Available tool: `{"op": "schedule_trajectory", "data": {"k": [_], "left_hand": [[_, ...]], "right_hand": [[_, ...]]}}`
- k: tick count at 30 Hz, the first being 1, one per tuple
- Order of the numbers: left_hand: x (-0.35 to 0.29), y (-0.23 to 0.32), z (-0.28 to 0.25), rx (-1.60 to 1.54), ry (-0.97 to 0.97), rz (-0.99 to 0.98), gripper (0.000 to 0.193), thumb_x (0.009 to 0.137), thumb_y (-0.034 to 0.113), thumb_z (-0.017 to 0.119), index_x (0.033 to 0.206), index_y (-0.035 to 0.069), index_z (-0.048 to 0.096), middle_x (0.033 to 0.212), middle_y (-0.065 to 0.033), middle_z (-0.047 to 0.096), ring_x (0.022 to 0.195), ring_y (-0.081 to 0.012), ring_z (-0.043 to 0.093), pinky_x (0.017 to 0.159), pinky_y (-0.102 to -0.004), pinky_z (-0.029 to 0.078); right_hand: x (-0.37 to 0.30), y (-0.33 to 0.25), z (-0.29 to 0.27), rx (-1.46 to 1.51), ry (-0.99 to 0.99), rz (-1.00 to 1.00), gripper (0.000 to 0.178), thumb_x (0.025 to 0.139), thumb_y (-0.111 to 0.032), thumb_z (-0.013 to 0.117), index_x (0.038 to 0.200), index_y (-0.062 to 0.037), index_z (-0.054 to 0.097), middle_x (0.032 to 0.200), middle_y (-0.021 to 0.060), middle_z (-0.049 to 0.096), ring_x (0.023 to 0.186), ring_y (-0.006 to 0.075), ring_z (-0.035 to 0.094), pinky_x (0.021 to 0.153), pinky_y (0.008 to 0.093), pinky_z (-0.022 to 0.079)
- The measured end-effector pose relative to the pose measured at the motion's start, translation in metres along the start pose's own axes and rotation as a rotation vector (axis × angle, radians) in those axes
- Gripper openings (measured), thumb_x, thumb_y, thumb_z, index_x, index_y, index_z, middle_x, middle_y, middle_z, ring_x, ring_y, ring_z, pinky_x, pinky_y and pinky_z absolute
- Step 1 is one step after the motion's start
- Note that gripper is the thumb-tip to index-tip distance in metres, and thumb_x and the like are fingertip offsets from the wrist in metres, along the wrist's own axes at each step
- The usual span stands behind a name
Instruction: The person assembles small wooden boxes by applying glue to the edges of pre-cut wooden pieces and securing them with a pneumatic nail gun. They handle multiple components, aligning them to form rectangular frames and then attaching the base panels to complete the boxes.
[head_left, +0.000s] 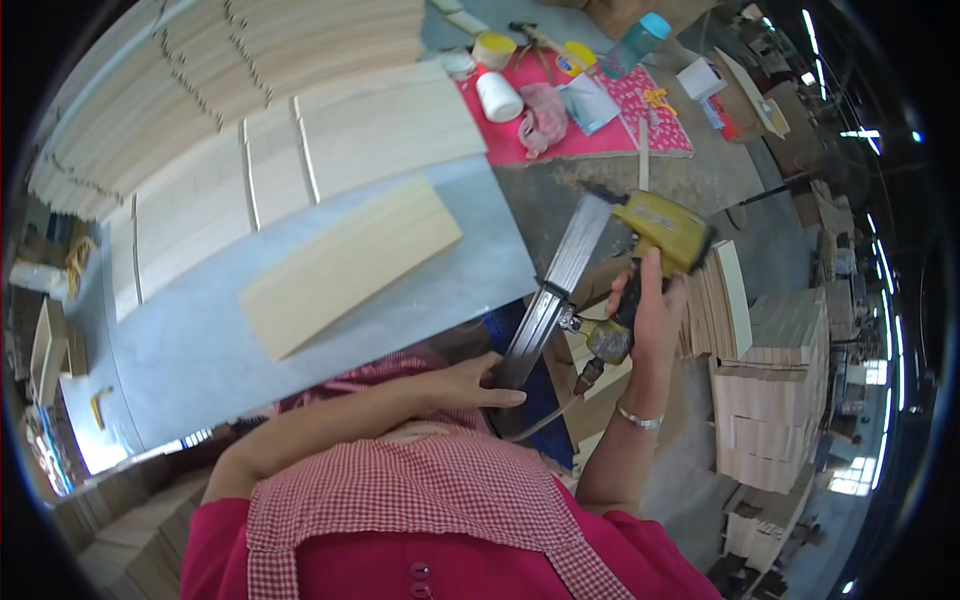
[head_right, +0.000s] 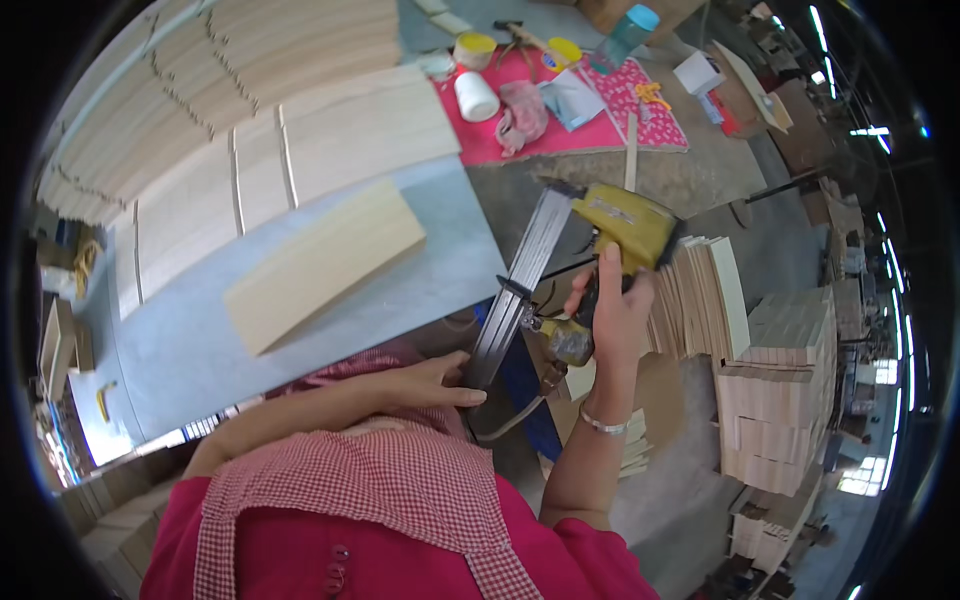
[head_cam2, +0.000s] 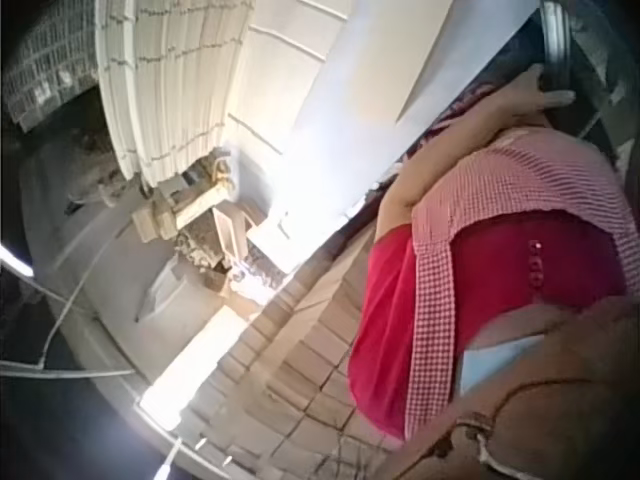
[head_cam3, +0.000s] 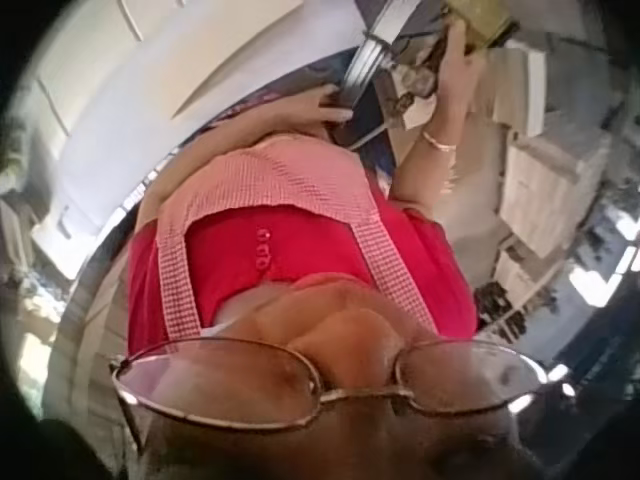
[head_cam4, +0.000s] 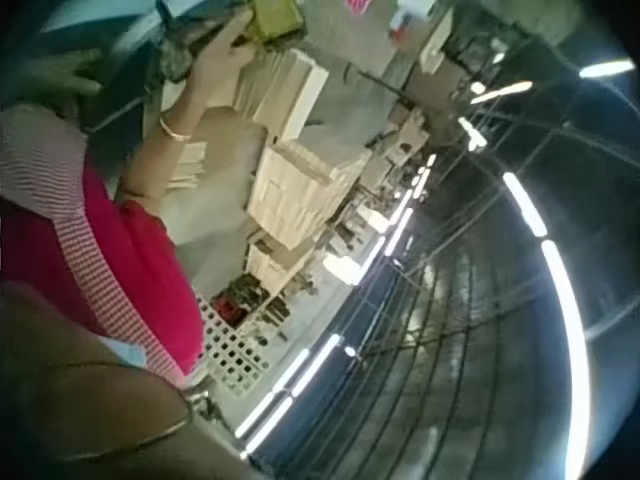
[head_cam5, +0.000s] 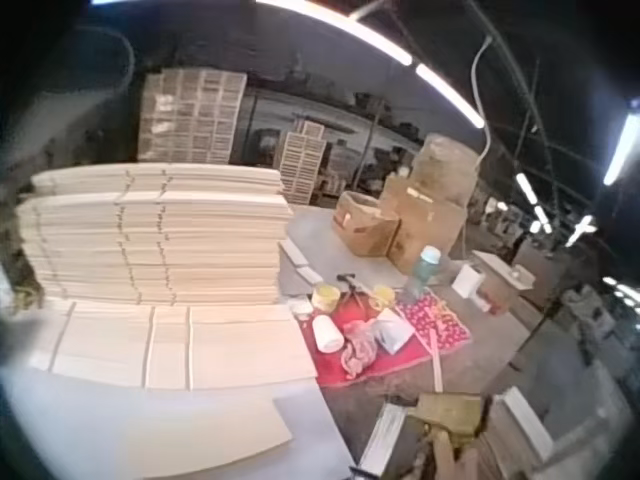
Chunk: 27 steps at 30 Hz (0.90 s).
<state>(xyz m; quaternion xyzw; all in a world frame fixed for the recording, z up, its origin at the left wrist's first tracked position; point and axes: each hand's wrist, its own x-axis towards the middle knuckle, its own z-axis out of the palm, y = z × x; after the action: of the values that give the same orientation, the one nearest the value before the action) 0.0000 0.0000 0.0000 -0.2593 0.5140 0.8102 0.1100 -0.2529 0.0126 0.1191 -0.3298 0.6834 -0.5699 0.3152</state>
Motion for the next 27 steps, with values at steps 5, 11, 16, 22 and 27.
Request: {"op": "schedule_trajectory", "data": {"k": [5, 11, 16, 22, 27], "left_hand": [[-0.004, 0.032, 0.001, -0.432, -0.157, 0.067, 0.093, 0.095, 0.056, 0.068, 0.160, 0.006, 0.024, 0.149, -0.0243, 0.047, 0.136, -0.0370, 0.051, 0.108, -0.0539, 0.046], [-0.002, 0.041, -0.019, -0.626, -0.292, 0.113, 0.087, 0.102, 0.046, 0.062, 0.164, 0.009, 0.013, 0.142, -0.0180, 0.057, 0.123, -0.0308, 0.063, 0.103, -0.0416, 0.052], [-0.011, 0.045, -0.029, -0.704, -0.344, 0.107, 0.088, 0.104, 0.040, 0.060, 0.165, 0.009, 0.004, 0.149, -0.0190, 0.049, 0.126, -0.0312, 0.061, 0.107, -0.0382, 0.051], [-0.016, 0.046, -0.039, -0.692, -0.371, 0.074, 0.087, 0.105, 0.038, 0.058, 0.165, 0.009, 0.002, 0.155, -0.0215, 0.041, 0.136, -0.0325, 0.054, 0.113, -0.0400, 0.048], [-0.021, 0.047, -0.044, -0.760, -0.367, 0.070, 0.084, 0.105, 0.032, 0.058, 0.164, 0.008, 0.004, 0.153, -0.0236, 0.044, 0.134, -0.0311, 0.056, 0.111, -0.0377, 0.052]], "right_hand": [[0.092, 0.066, -0.034, -0.121, -0.053, 0.174, 0.052, 0.102, -0.049, 0.060, 0.091, 0.0010, 0.063, 0.067, 0.0115, 0.065, 0.053, 0.0185, 0.066, 0.047, 0.0324, 0.054], [0.151, 0.120, -0.044, -1.111, 0.054, -0.205, 0.060, 0.099, -0.048, 0.062, 0.073, 0.0063, 0.065, 0.074, 0.0277, 0.069, 0.065, 0.0421, 0.070, 0.063, 0.0468, 0.057], [0.223, 0.030, 0.002, -0.779, 0.141, -0.404, 0.037, 0.091, -0.031, 0.073, 0.076, 0.0028, 0.069, 0.076, 0.0257, 0.064, 0.076, 0.0430, 0.068, 0.066, 0.0479, 0.050], [0.365, 0.084, 0.073, -1.089, 0.124, -0.575, 0.020, 0.086, -0.018, 0.072, 0.085, 0.0018, 0.074, 0.087, 0.0247, 0.071, 0.085, 0.0411, 0.071, 0.076, 0.0477, 0.056], [0.391, 0.090, 0.097, -1.179, 0.175, -0.243, 0.021, 0.083, -0.014, 0.070, 0.094, 0.0025, 0.075, 0.103, 0.0277, 0.073, 0.101, 0.0429, 0.071, 0.089, 0.0482, 0.058]]}}
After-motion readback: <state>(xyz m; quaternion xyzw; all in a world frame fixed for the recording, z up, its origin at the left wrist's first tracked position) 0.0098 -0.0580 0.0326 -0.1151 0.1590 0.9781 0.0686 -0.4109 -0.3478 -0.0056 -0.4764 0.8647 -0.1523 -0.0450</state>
